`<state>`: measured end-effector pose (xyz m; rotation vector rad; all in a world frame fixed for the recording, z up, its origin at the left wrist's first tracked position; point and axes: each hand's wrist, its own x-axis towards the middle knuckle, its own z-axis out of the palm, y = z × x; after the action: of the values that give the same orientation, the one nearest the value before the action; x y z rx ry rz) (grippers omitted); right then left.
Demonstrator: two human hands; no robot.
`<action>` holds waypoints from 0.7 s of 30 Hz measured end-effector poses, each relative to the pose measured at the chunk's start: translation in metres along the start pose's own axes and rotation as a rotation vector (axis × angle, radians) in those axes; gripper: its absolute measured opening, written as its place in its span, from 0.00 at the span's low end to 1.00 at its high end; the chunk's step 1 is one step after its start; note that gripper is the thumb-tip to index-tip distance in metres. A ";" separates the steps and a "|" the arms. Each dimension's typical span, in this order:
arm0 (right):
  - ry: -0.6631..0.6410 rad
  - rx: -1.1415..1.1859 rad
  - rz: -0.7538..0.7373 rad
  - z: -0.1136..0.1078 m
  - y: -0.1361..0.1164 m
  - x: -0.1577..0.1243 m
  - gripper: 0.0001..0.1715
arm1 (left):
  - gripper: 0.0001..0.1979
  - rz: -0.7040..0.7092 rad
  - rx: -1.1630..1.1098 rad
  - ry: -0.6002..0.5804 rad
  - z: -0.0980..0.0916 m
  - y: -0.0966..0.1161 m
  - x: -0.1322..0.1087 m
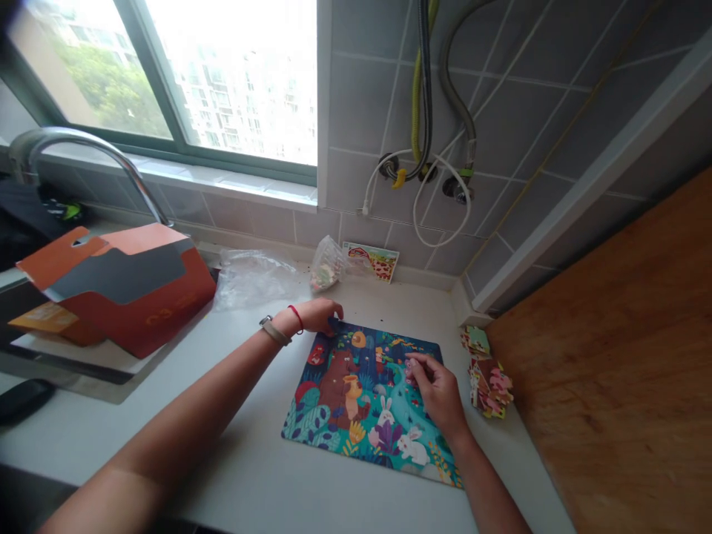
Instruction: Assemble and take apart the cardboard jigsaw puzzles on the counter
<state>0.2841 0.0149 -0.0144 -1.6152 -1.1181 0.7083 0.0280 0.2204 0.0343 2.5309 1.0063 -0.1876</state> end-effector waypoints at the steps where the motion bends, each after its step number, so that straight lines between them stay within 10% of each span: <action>1: -0.002 -0.003 -0.006 0.000 0.000 0.000 0.31 | 0.25 -0.004 -0.019 0.011 -0.001 -0.003 -0.001; 21: -0.050 -0.070 -0.059 -0.003 0.000 -0.001 0.31 | 0.13 -0.008 -0.225 -0.125 -0.029 0.006 -0.031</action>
<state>0.2865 0.0126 -0.0130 -1.6235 -1.2336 0.6804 0.0083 0.2088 0.0708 2.2826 0.9336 -0.2195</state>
